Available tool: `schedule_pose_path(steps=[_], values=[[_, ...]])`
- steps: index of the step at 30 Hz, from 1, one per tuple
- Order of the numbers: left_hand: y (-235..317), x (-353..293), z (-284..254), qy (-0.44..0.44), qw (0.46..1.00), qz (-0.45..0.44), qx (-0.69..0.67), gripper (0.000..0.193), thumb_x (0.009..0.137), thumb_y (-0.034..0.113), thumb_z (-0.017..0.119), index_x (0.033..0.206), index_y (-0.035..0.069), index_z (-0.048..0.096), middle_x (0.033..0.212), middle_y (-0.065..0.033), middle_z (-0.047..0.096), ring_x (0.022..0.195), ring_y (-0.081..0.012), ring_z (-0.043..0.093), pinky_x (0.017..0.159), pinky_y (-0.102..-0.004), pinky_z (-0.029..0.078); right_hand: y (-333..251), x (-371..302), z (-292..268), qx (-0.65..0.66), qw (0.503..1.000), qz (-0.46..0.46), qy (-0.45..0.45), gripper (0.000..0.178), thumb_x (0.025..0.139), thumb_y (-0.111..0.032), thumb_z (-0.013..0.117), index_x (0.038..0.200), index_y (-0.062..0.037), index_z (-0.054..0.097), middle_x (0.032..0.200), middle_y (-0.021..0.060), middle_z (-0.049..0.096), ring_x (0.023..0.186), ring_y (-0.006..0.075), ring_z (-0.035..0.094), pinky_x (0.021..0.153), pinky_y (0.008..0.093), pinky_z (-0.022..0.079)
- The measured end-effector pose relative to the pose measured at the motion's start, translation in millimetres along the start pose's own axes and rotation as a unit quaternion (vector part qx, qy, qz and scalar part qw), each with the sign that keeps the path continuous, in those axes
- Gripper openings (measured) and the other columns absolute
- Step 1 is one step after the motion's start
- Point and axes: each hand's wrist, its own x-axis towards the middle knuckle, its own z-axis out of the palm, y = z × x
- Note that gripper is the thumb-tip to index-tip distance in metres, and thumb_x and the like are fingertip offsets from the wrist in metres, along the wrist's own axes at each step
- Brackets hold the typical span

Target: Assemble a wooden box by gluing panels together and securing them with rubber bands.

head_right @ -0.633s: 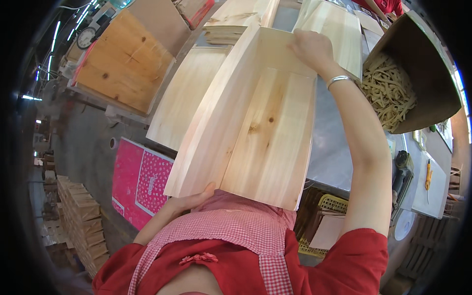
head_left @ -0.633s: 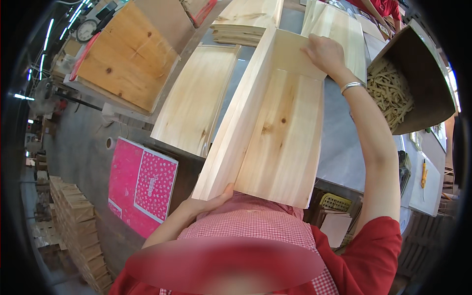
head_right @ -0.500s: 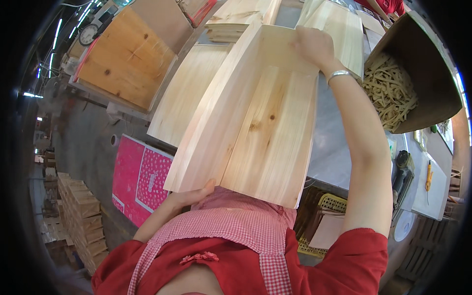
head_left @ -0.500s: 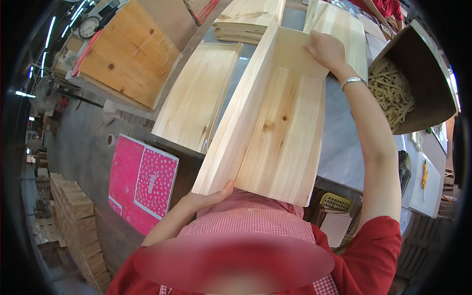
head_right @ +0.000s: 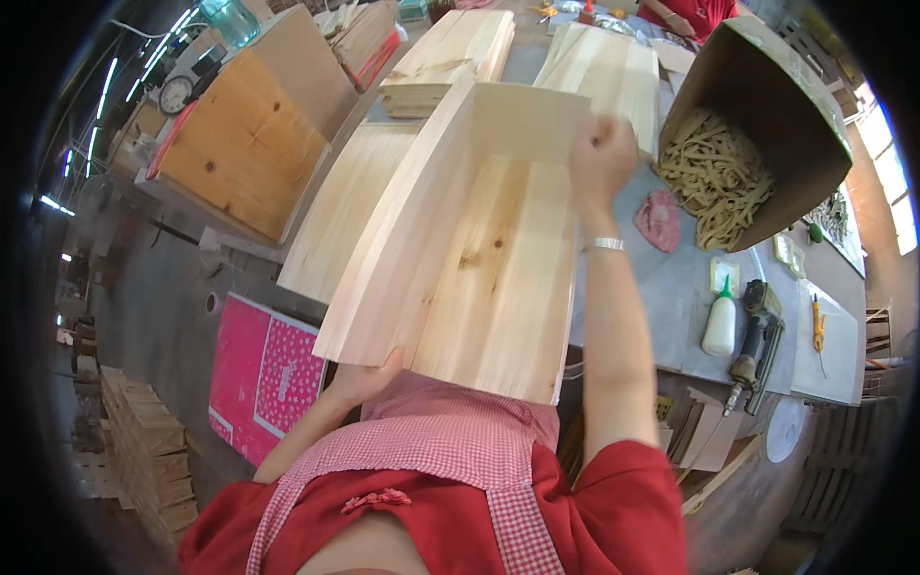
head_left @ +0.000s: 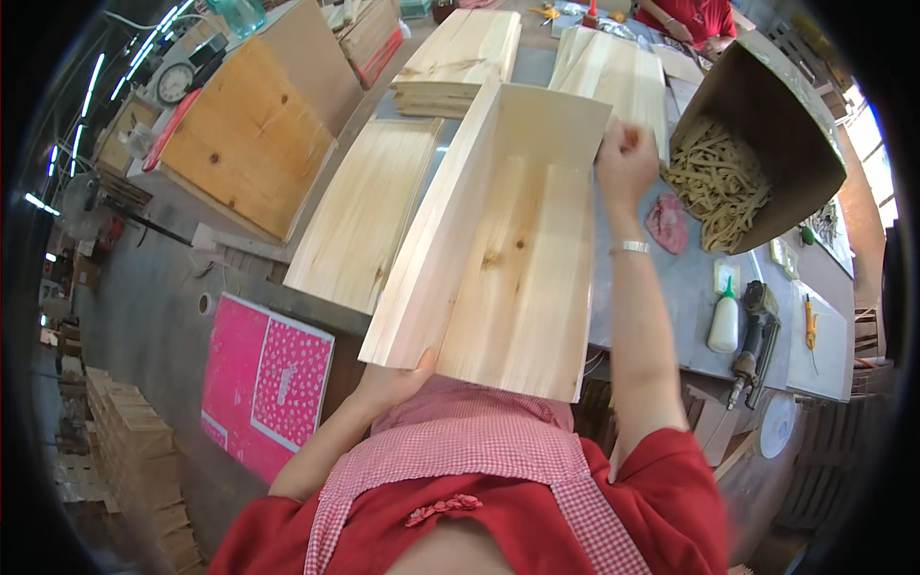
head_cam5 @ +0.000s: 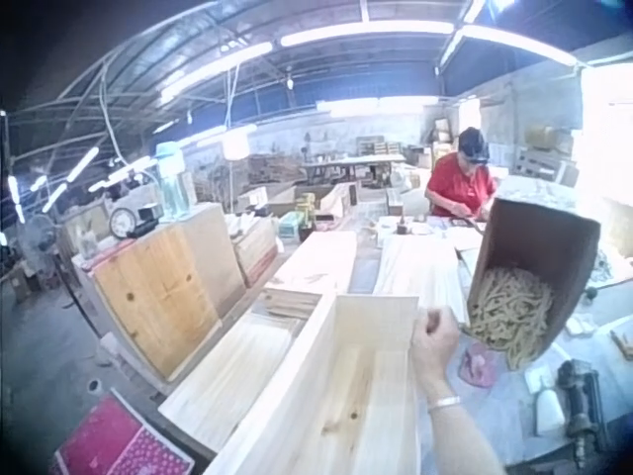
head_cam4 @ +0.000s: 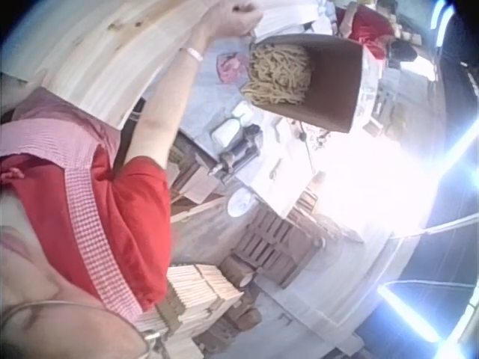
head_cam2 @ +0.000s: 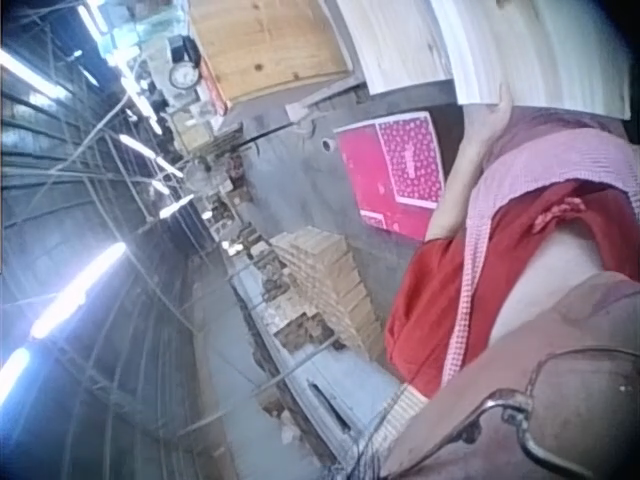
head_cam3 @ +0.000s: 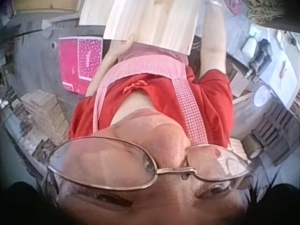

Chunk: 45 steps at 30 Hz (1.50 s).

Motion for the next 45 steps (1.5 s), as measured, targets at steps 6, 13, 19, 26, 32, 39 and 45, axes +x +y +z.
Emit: schedule_pose_path(steps=[6,13,19,26,32,39,45], values=[[14.9,4.8,1.1,0.002,1.000,-0.005,0.015,0.045,0.085,0.016,0.067,0.125,-0.003,0.058,0.116,-0.0225,0.064,0.109,-0.0375,0.062,0.092,-0.0408,0.050,95.8,-11.9,-23.0,0.066,0.950,0.296,-0.073,0.065,0.094,-0.056,0.057,0.107,0.0065,0.067,0.099,0.0185,0.070,0.091,0.0247,0.066,0.077,0.0339,0.050],[14.9,-0.4,-1.4,-0.015,0.997,-0.078,0.008,0.043,0.085,0.019,0.069,0.122,-0.002,0.060,0.111,-0.0206,0.066,0.104,-0.0345,0.065,0.088,-0.0400,0.052,69.2,34.7,21.7,0.348,0.885,0.308,-0.011,0.058,0.097,-0.046,0.059,0.117,0.0085,0.060,0.114,0.0137,0.064,0.100,0.0222,0.065,0.083,0.0330,0.052],[13.8,-2.1,-3.2,-0.012,0.993,-0.113,-0.004,0.046,0.084,0.019,0.071,0.123,-0.002,0.059,0.108,-0.0201,0.067,0.102,-0.0316,0.066,0.086,-0.0363,0.053,-10.7,111.1,43.3,0.385,0.889,0.222,0.107,0.044,0.093,-0.026,0.067,0.113,0.0124,0.061,0.111,0.0152,0.066,0.089,0.0216,0.069,0.069,0.0323,0.061],[15.9,3.5,-4.8,-0.025,0.995,-0.075,-0.066,0.056,0.082,0.021,0.073,0.129,-0.003,0.053,0.117,-0.0206,0.065,0.108,-0.0312,0.064,0.091,-0.0357,0.051,-84.2,128.3,8.7,0.403,0.895,0.132,0.139,0.037,0.088,-0.010,0.065,0.112,0.0168,0.058,0.107,0.0221,0.066,0.083,0.0271,0.071,0.065,0.0348,0.063],[10.0,17.4,-52.3,-0.263,0.959,-0.014,-0.103,0.082,0.078,0.023,0.078,0.145,-0.003,0.038,0.146,-0.0225,0.045,0.137,-0.0288,0.043,0.113,-0.0359,0.035,-100.8,53.8,-117.7,0.352,0.913,0.004,0.206,0.031,0.085,-0.011,0.067,0.107,0.0095,0.064,0.117,0.0161,0.062,0.096,0.0224,0.063,0.077,0.0362,0.056],[2.2,184.9,-95.4,-0.275,0.960,0.028,-0.046,0.063,0.088,0.007,0.058,0.149,0.007,0.041,0.134,-0.0121,0.058,0.107,-0.0166,0.059,0.084,-0.0307,0.053,-56.5,-98.5,-228.5,-0.025,0.981,-0.136,0.137,0.028,0.092,-0.010,0.067,0.115,0.0055,0.066,0.131,0.0174,0.058,0.116,0.0302,0.060,0.095,0.0463,0.052],[49.3,335.0,-56.4,-0.140,0.980,-0.039,-0.132,0.064,0.094,0.042,0.058,0.151,0.018,0.039,0.139,-0.0092,0.053,0.115,-0.0263,0.057,0.087,-0.0434,0.054,-91.3,-171.3,-290.7,0.117,0.984,0.066,0.117,0.046,0.093,-0.016,0.069,0.127,0.0103,0.053,0.125,0.0208,0.059,0.107,0.0291,0.061,0.094,0.0417,0.051]])
